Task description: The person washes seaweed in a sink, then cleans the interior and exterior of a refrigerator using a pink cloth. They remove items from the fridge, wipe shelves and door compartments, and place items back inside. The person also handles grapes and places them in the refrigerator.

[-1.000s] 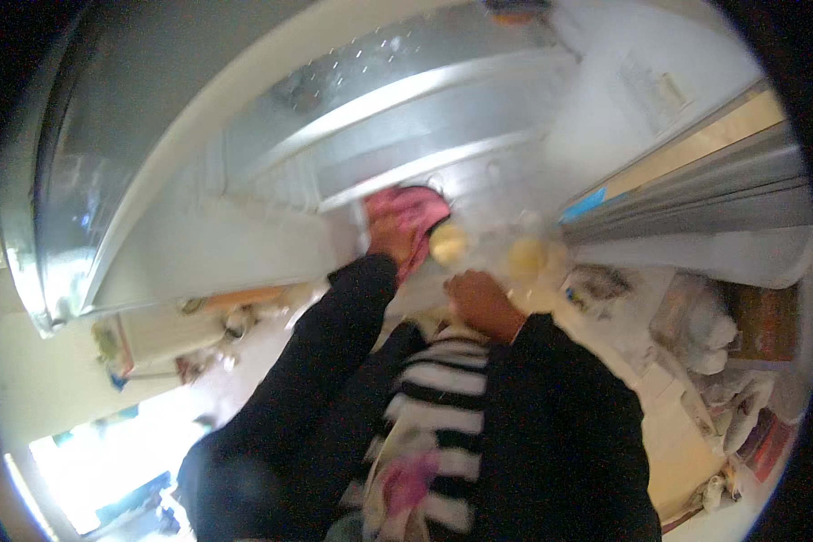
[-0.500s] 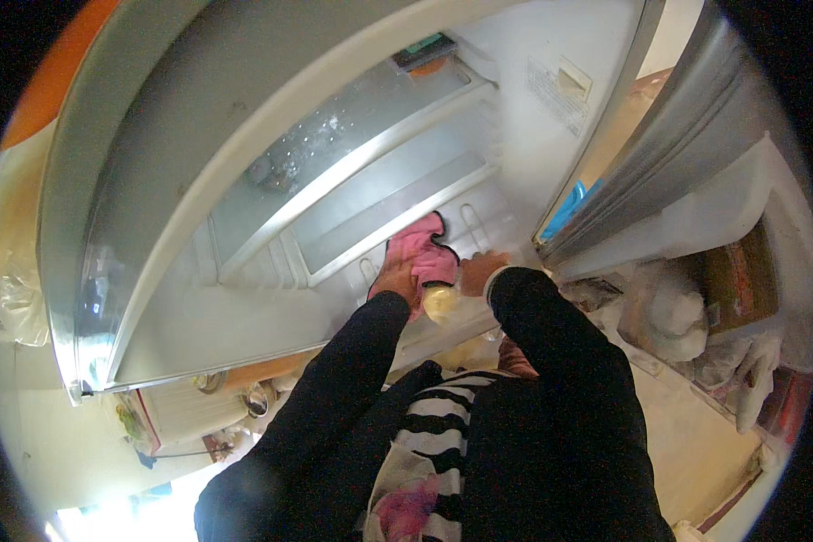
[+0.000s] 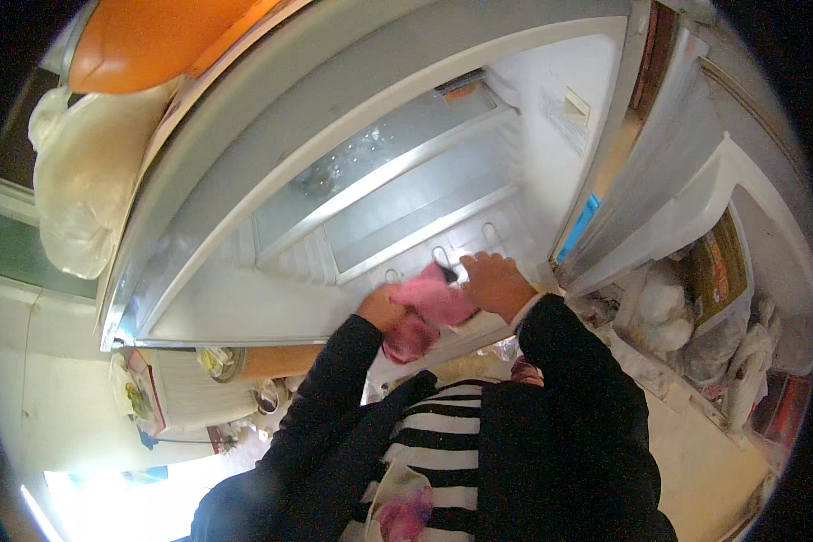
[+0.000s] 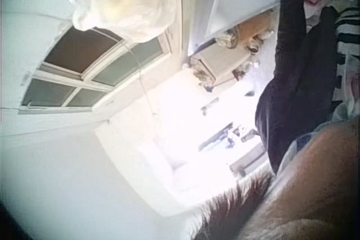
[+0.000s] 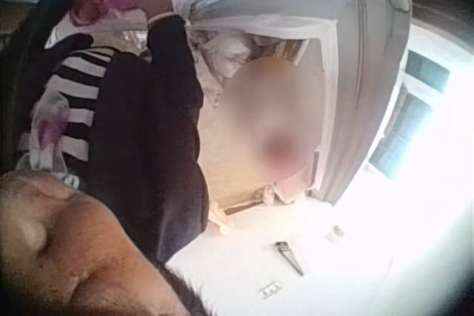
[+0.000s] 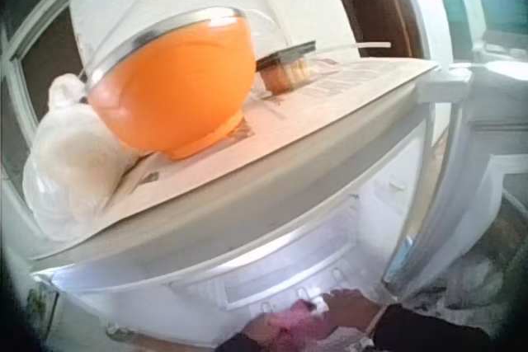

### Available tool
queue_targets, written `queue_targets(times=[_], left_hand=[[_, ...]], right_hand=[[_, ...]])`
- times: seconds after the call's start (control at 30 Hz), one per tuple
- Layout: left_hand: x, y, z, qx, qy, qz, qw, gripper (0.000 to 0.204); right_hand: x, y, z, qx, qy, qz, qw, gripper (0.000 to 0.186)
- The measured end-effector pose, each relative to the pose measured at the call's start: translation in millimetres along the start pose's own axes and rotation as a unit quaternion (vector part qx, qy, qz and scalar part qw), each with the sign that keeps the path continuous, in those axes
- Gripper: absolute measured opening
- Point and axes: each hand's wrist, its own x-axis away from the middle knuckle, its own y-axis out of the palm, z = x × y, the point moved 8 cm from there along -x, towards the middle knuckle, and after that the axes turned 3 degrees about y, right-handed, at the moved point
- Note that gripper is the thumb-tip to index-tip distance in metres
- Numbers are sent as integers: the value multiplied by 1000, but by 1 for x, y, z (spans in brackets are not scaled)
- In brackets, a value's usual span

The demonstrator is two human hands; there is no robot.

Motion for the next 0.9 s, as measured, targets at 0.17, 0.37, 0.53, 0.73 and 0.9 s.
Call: queue_targets(times=[0.17,0.37,0.53,0.73,0.9], left_hand=[[17,-104,102,-47,128,321,937,43],[-85,-31,94,-71,136,242,958,56],[-157,17,131,-342,285,217,869,58],[-170,6,177,-269,268,269,885,37],[-140,-11,148,-218,235,208,924,46]], right_hand=[[32,-55,-25,-157,-122,252,947,70],[38,-69,-38,-115,-126,309,936,82],[35,-51,-12,-93,-84,268,955,82],[67,-51,7,-91,-85,251,960,47],[101,-5,2,-99,-130,-3,986,24]])
